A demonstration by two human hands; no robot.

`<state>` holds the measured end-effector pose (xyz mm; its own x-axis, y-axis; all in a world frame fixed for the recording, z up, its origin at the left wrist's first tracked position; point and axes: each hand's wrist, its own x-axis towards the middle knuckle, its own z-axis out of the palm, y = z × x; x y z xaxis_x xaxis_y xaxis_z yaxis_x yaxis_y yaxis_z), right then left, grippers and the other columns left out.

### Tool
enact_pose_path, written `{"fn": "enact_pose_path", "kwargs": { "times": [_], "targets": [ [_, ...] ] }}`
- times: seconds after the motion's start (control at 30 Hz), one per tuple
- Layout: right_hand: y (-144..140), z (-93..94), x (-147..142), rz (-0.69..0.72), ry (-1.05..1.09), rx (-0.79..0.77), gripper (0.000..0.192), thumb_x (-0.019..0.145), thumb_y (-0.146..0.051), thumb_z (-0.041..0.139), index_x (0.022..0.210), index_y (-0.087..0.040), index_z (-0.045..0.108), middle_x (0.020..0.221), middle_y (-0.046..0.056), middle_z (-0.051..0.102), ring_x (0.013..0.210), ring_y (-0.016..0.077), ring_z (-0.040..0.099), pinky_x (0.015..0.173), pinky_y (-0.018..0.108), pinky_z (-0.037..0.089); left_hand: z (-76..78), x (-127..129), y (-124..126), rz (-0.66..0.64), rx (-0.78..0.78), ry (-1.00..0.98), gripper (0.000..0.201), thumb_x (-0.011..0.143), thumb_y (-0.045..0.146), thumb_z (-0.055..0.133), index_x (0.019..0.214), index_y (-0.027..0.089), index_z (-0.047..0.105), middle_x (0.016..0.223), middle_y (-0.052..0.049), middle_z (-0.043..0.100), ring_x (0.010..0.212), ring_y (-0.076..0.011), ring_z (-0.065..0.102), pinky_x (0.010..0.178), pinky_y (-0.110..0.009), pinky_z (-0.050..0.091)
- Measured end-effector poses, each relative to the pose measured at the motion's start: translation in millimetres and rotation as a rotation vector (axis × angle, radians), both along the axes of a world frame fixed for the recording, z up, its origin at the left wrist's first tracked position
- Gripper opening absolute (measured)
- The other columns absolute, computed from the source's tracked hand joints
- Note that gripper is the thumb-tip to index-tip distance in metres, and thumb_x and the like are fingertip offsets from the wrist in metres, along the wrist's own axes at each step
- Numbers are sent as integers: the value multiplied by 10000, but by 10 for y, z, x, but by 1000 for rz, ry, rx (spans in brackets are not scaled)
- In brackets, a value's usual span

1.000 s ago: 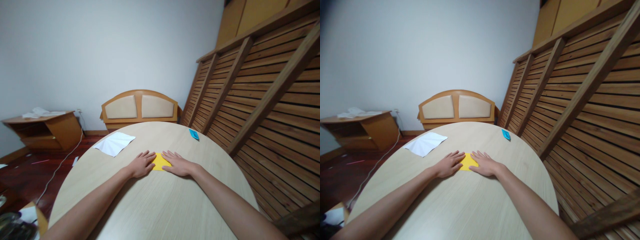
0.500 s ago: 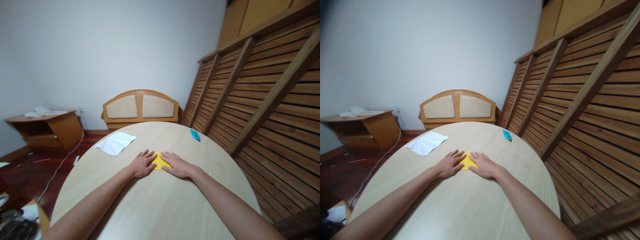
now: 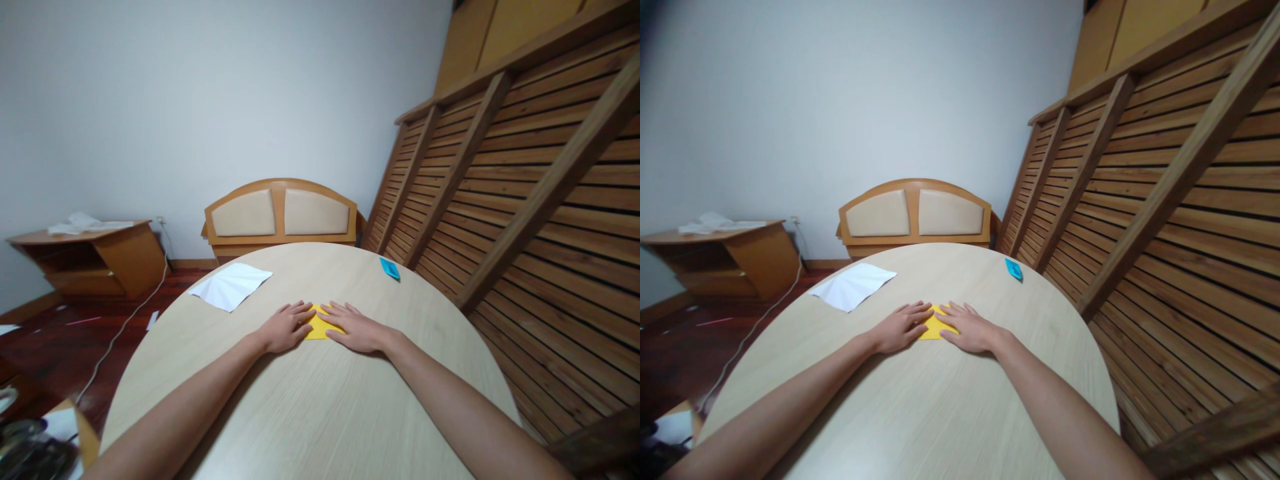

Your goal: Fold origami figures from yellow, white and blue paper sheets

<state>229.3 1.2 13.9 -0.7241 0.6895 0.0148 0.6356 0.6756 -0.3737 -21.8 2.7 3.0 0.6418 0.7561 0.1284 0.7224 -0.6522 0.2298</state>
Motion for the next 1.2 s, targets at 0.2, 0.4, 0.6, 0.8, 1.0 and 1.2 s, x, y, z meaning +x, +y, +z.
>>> {"fn": "enact_pose_path", "kwargs": {
  "times": [0.2, 0.4, 0.6, 0.8, 1.0, 1.2],
  "targets": [
    [50, 14, 56, -58, -18, 121, 459, 1009, -441, 363, 1415, -285, 510, 1532, 91, 405, 1448, 296, 270, 1168, 527, 163, 17, -31, 0, 29, 54, 33, 467, 991, 374, 390, 1425, 225, 479, 1517, -83, 427, 1422, -310, 338, 1137, -523, 312],
    [76, 19, 86, -78, -21, 240, 415, 1005, -393, 386, 1326, -249, 606, 1427, 106, 536, 1356, 308, 412, 1116, 503, 276, 3, -33, -13, 80, 93, 47, 475, 985, 410, 395, 1404, 220, 515, 1502, -91, 446, 1414, -312, 352, 1141, -504, 316],
    [28, 48, -7, 30, 98, 330, 304, 952, -365, 529, 1155, -218, 701, 1198, 79, 692, 1140, 242, 586, 1024, 402, 384, -33, -43, 10, 86, 107, 46, 491, 977, 436, 407, 1409, 230, 513, 1497, -85, 455, 1410, -309, 358, 1148, -495, 315],
    [-8, 40, -101, 37, 120, 348, 275, 905, -387, 608, 1091, -211, 707, 1104, 79, 720, 1048, 234, 633, 940, 371, 426, -82, -60, 44, 29, 122, 31, 487, 990, 425, 386, 1405, 203, 511, 1497, -121, 445, 1417, -299, 351, 1161, -499, 297],
    [-16, 65, -90, 29, 121, 314, 248, 937, -384, 561, 1023, -217, 723, 1069, 67, 729, 1015, 224, 642, 917, 354, 432, -50, -46, 38, 82, 166, 9, 405, 976, 359, 419, 1319, 218, 582, 1427, -101, 533, 1383, -278, 407, 1157, -485, 317],
    [-26, 93, -70, 11, 134, 261, 248, 960, -340, 516, 1008, -210, 722, 1054, 64, 733, 1002, 212, 640, 915, 336, 436, 127, -4, -37, -38, 196, -55, 293, 907, 215, 451, 1054, 224, 704, 1248, -52, 670, 1168, -209, 603, 1051, -346, 443]
  ]
}}
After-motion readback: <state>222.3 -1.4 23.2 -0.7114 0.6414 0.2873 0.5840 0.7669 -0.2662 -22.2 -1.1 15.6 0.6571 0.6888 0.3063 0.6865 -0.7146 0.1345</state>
